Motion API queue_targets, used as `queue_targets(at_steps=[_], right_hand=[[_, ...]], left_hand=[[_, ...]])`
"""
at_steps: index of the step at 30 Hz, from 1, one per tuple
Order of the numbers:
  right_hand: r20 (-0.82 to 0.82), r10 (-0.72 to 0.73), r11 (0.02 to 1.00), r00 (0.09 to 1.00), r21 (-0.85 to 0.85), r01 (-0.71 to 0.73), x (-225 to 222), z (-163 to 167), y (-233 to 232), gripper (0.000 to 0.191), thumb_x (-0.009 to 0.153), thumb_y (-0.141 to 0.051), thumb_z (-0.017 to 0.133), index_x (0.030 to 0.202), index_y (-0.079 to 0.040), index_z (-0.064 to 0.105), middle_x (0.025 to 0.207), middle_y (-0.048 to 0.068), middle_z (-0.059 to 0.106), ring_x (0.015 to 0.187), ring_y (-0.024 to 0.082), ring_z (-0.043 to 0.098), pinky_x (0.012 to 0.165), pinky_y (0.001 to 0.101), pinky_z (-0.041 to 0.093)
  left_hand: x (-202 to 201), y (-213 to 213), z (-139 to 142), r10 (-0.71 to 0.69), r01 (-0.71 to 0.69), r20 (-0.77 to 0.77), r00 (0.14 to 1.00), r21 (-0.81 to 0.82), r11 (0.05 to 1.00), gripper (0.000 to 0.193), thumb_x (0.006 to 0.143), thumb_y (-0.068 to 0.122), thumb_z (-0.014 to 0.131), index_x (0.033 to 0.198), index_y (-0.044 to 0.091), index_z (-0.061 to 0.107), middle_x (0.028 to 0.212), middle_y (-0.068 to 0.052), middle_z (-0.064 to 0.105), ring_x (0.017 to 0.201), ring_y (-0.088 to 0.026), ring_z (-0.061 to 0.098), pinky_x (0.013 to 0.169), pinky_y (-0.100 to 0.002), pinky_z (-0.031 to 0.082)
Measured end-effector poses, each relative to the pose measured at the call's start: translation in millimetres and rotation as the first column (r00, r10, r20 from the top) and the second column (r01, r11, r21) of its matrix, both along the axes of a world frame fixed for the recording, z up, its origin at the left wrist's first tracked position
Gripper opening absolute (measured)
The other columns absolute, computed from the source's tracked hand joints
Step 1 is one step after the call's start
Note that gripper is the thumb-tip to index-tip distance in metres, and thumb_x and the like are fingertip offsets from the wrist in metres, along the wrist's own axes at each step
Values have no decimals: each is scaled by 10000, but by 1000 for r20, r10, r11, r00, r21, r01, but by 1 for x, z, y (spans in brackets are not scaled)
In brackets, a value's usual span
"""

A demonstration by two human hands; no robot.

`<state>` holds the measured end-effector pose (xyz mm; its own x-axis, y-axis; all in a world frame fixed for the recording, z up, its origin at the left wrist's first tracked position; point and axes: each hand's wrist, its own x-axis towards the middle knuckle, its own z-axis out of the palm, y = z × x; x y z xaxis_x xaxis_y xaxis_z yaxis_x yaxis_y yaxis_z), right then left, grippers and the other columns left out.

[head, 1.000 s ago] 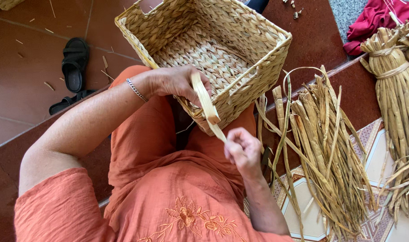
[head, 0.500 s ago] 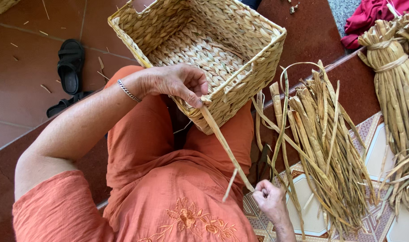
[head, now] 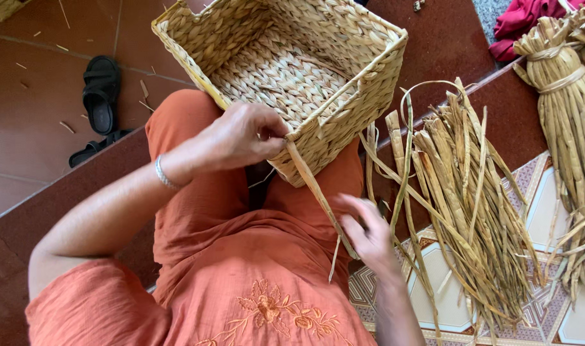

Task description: The person sits on the floor with a woven water-hyacinth basket on their lap and weaves loose plant strips around its rim, tucking and tightening the strips by hand. They occasionally pick up new strips from a pile beside them and use scissors to trim excess material.

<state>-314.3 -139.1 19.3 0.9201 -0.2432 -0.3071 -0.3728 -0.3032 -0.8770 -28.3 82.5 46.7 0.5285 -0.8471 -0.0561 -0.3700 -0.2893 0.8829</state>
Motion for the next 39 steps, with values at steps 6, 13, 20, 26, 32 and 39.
queue_targets(at_steps=[6,13,20,26,32,39], right_hand=[[104,45,976,994,210,-66,89,-18,43,211,997,-136,678,843,4,717,773,31,663,627,102,556,525,273,438],[301,91,995,949,20,-101,70,-26,66,395,1032,-167,657,687,-23,529,634,28,508,545,122,470,495,305,399],[365,82,989,928,-144,-31,58,-36,86,414,1029,-138,652,686,-19,451,573,105,451,456,240,427,461,376,365],[395,34,988,918,-151,29,52,-38,95,381,1022,-108,643,696,-28,461,571,112,449,463,274,452,468,398,355],[336,-56,998,940,5,58,44,-44,94,393,1049,-179,632,711,-50,477,594,45,513,492,179,497,487,338,404],[-152,-12,899,988,430,77,4,-23,33,159,923,-172,771,917,-15,745,773,-39,657,710,44,565,635,224,483]], left_hand=[[-35,3,1,189,-122,411,892,-183,975,281,894,164,804,1068,4,652,888,-132,632,874,-322,614,791,-440,516],[-47,-1,-12,225,-82,644,731,-245,966,238,968,117,764,1117,19,607,940,-103,561,871,-284,542,821,-412,478],[-46,-2,-19,203,-51,691,693,-233,971,212,953,158,765,974,56,581,902,-102,535,868,-289,542,796,-418,470],[-45,-9,-34,191,-45,726,660,-215,976,230,973,98,714,874,72,508,840,-101,496,823,-291,524,758,-423,464],[-42,-13,-44,165,-44,680,714,-191,981,221,921,55,699,852,60,489,805,-109,495,771,-297,519,713,-428,458],[-34,-1,-11,262,-156,557,788,-232,960,247,974,98,767,1133,36,588,1048,-143,596,979,-347,576,877,-441,480]])
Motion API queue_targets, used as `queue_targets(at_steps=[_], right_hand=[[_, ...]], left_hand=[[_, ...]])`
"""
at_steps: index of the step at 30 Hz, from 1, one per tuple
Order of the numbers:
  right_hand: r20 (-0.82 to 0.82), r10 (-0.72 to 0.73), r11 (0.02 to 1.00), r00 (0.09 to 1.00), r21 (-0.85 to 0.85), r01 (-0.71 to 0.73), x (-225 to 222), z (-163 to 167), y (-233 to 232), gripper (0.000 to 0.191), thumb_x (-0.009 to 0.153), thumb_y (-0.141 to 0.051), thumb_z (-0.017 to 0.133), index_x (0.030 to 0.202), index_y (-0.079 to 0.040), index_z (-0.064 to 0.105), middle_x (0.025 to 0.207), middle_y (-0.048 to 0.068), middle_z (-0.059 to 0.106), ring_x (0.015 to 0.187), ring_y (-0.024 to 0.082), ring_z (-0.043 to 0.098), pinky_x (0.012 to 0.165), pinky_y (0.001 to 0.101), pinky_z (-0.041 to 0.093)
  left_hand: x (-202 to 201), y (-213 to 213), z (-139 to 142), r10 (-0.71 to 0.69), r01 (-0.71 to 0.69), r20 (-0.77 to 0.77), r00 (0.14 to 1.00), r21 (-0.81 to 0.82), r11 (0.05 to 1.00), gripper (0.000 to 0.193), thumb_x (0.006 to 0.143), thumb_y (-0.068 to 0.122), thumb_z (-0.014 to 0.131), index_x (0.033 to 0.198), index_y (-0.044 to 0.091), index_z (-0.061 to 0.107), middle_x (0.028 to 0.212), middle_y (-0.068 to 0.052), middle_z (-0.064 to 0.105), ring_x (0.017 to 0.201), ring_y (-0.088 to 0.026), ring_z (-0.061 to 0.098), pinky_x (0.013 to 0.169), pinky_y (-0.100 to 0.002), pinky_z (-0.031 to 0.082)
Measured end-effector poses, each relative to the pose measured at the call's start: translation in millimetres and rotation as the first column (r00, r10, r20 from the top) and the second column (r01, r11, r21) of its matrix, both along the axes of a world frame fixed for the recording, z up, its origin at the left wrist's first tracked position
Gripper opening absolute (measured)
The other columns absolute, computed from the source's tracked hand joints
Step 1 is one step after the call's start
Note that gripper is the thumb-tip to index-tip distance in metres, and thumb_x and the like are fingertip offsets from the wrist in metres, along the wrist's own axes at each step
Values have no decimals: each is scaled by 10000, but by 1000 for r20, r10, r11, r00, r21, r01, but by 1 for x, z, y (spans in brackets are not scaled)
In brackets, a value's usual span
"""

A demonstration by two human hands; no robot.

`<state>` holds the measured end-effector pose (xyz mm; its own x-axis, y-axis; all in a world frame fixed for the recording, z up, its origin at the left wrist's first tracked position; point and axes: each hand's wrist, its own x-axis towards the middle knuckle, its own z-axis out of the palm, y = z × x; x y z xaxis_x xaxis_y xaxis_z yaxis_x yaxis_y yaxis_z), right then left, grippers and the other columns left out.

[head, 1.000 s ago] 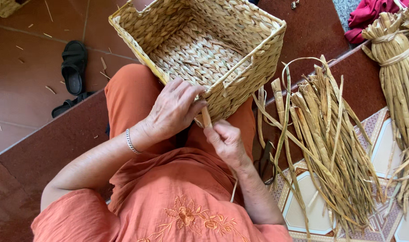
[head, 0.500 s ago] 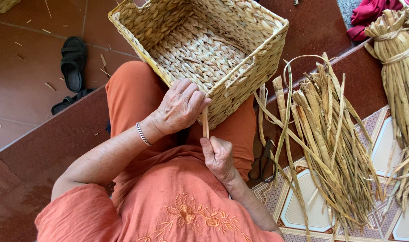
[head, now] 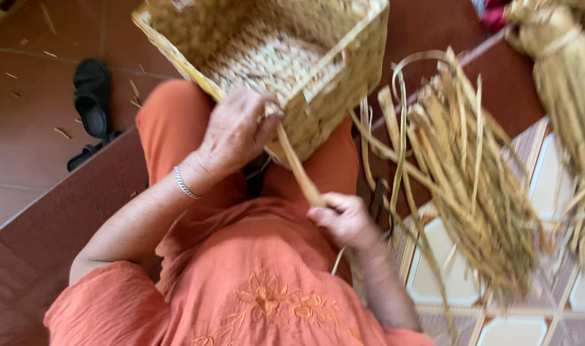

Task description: The person sits on the floor with a woven water-hyacinth basket on their lap and weaves loose plant strips around its rim, tucking and tightening the strips by hand. They occasionally pick up new strips from a pile beside them and use scissors to trim excess material.

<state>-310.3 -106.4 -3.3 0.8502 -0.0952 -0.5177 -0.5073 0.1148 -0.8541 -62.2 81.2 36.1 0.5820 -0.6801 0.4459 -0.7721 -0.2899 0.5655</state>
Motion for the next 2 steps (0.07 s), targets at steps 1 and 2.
queue_targets(at_steps=[1,2], right_hand=[[-7,31,999,999,39,-31,-8,3,-15,164,929,-159,785,916,-1,742,789,-27,663,725,49,559,647,226,481],[-3,41,999,999,2,-41,-16,6,-27,158,919,-158,781,958,-7,752,842,-10,703,779,60,606,715,227,514]], left_hand=[[-4,5,9,13,-14,49,999,22,1000,330,970,112,769,1225,20,582,1143,-167,593,1039,-364,567,929,-460,470],[-9,4,18,20,-23,103,995,36,999,420,967,127,772,1318,5,576,1238,-192,590,1100,-382,558,980,-480,459]])
